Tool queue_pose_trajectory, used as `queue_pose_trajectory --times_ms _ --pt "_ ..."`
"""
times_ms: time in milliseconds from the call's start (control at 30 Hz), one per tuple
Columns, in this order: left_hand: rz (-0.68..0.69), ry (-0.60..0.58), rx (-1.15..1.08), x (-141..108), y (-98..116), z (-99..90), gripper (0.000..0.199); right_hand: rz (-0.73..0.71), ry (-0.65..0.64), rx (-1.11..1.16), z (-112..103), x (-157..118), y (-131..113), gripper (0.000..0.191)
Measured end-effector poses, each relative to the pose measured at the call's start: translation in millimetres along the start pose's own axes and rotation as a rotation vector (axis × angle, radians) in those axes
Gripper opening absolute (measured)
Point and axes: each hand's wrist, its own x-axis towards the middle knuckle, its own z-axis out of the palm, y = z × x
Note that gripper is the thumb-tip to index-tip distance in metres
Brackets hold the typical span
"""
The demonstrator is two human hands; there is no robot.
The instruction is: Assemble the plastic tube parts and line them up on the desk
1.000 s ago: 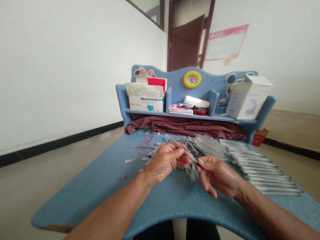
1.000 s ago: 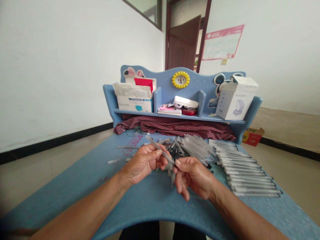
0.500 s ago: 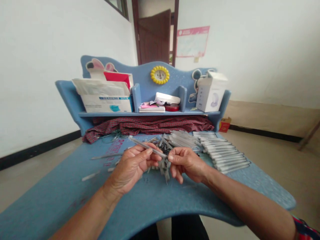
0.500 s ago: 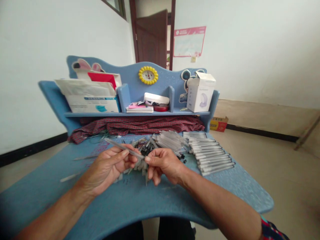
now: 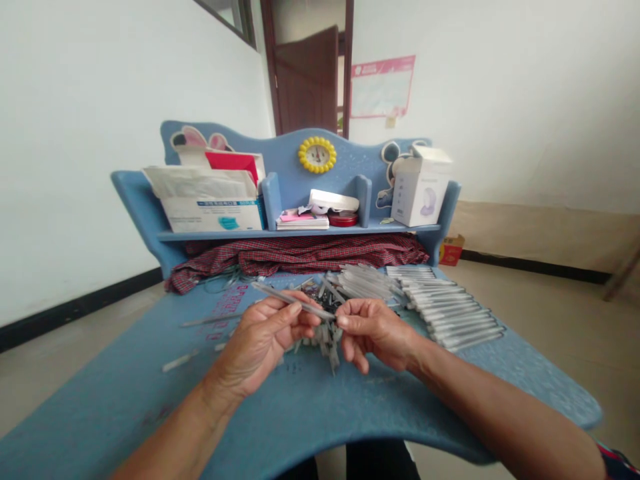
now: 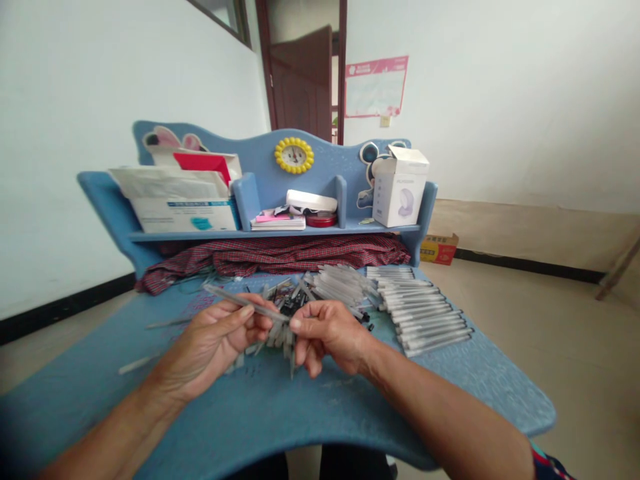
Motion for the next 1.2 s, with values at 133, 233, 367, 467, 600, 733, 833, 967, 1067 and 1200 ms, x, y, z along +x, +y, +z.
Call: queue_pose_trajectory --times_ms 133,233,367,467,600,733,833,967,1067,1200 --pt "0.013 0.01 -0.019 0 -2 0.1 0.013 -0.027 0.017 -0.002 1 1 3 0.03" --pt "0.016 0.004 -0.028 0 -2 -1.3 0.012 -0.001 -0.035 0.031 3 1 4 0.031" --pt "0.026 0.008 -0.027 -1 -3 -1.9 0.012 0.05 -0.049 0.02 5 0 3 0.033" --pt "0.03 0.004 0.0 -2 -3 -1.0 0.011 0.008 -0.007 0.003 5 -1 3 0.028" --pt "0.038 -0.06 0.014 -3 -3 -0.3 0.01 0.022 -0.023 0.01 3 -1 3 0.029" --pt "0.038 -0.09 -0.014 -3 -3 0.0 0.011 0.04 -0.103 0.04 2 -2 2 0.03" --pt "0.031 -0.088 -0.02 -3 -2 0.5 0.012 0.054 -0.127 0.028 2 -2 1 0.03" --pt "0.02 -0.041 -0.026 -2 -1 1.2 0.011 0.025 -0.042 -0.137 1 -6 -10 0.035" --pt "0.023 0.018 -0.057 -1 0 1.3 0.007 -0.141 0.19 -0.414 -9 -12 -26 0.034" --pt "-0.038 0.027 -0.098 -1 3 0.7 0.007 -0.232 0.491 -0.836 -31 -17 -40 0.028"
